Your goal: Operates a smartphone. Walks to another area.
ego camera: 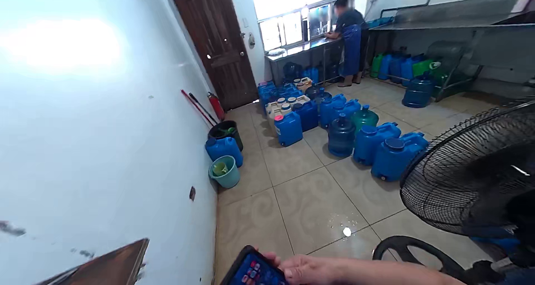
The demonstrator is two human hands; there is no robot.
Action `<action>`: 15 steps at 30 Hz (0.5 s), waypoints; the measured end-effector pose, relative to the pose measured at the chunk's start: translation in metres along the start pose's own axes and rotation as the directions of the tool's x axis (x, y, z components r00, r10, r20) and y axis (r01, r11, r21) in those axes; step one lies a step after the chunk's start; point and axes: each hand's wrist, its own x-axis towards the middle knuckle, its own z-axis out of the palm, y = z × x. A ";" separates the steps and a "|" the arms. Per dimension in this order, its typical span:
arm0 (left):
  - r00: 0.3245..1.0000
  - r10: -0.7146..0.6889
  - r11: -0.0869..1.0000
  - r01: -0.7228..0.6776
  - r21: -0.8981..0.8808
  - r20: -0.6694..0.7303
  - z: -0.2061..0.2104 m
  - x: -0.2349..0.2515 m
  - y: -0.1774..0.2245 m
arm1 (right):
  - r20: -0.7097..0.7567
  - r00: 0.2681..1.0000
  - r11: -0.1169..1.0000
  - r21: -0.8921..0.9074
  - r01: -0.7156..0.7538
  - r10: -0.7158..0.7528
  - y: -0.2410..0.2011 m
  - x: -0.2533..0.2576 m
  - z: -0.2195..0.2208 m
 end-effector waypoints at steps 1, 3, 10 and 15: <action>0.996 -0.056 0.996 0.060 -0.066 0.063 0.006 0.027 -0.002 | -0.061 0.998 1.000 -0.009 0.027 -0.028 0.003 -0.010 -0.010; 0.969 -0.121 0.977 0.155 -0.144 0.216 0.006 0.067 -0.015 | -0.214 0.974 0.997 0.007 0.078 -0.075 0.008 -0.026 -0.026; 0.838 -0.212 0.866 0.400 -0.301 0.503 -0.011 0.159 -0.084 | -0.582 0.810 0.992 0.036 0.122 -0.078 0.012 -0.062 -0.057; 0.694 -0.171 0.762 0.543 -0.353 0.699 -0.021 0.227 -0.109 | -0.494 0.859 0.952 0.176 0.252 -0.136 0.015 -0.052 -0.098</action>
